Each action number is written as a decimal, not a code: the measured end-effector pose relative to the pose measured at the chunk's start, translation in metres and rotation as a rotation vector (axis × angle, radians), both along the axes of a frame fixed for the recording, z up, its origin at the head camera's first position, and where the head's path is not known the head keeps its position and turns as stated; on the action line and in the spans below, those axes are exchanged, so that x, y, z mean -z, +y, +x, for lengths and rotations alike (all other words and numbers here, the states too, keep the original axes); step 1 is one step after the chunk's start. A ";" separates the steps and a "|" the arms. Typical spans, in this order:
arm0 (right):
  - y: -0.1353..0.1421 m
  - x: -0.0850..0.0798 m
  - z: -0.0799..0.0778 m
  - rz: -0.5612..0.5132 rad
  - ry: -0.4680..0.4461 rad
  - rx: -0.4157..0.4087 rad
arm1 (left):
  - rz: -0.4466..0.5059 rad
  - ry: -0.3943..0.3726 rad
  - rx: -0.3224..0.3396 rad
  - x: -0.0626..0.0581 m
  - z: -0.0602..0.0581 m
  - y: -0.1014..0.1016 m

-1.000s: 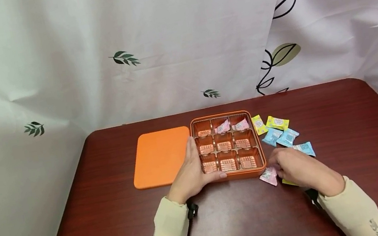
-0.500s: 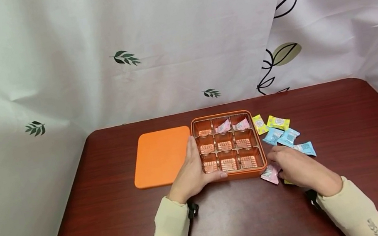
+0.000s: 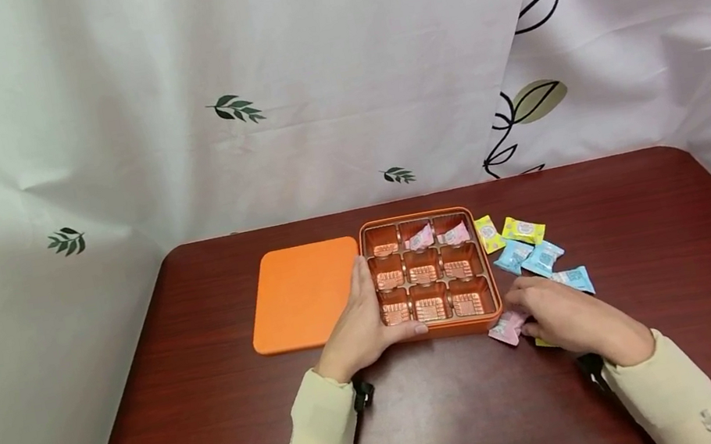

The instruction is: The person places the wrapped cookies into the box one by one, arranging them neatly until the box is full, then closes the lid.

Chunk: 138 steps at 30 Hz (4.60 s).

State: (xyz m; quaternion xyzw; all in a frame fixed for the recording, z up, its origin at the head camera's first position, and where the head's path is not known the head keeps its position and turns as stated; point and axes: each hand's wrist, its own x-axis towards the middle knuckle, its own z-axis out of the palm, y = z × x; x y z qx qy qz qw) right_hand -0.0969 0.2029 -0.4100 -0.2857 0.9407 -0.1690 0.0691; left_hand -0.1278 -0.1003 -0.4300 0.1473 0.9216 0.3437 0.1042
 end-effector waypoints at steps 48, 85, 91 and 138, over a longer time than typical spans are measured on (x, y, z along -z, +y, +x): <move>0.019 -0.020 0.002 -0.300 -0.143 0.048 | -0.013 0.008 0.005 0.002 0.000 0.000; 0.013 -0.018 -0.006 -0.369 0.090 0.275 | -0.007 0.003 0.009 0.000 -0.001 0.001; 0.008 -0.017 -0.009 -0.361 0.121 0.277 | -0.005 0.000 0.007 -0.001 -0.001 0.001; -0.051 -0.043 -0.046 -0.441 0.091 0.310 | 0.006 0.003 -0.005 0.001 -0.001 0.000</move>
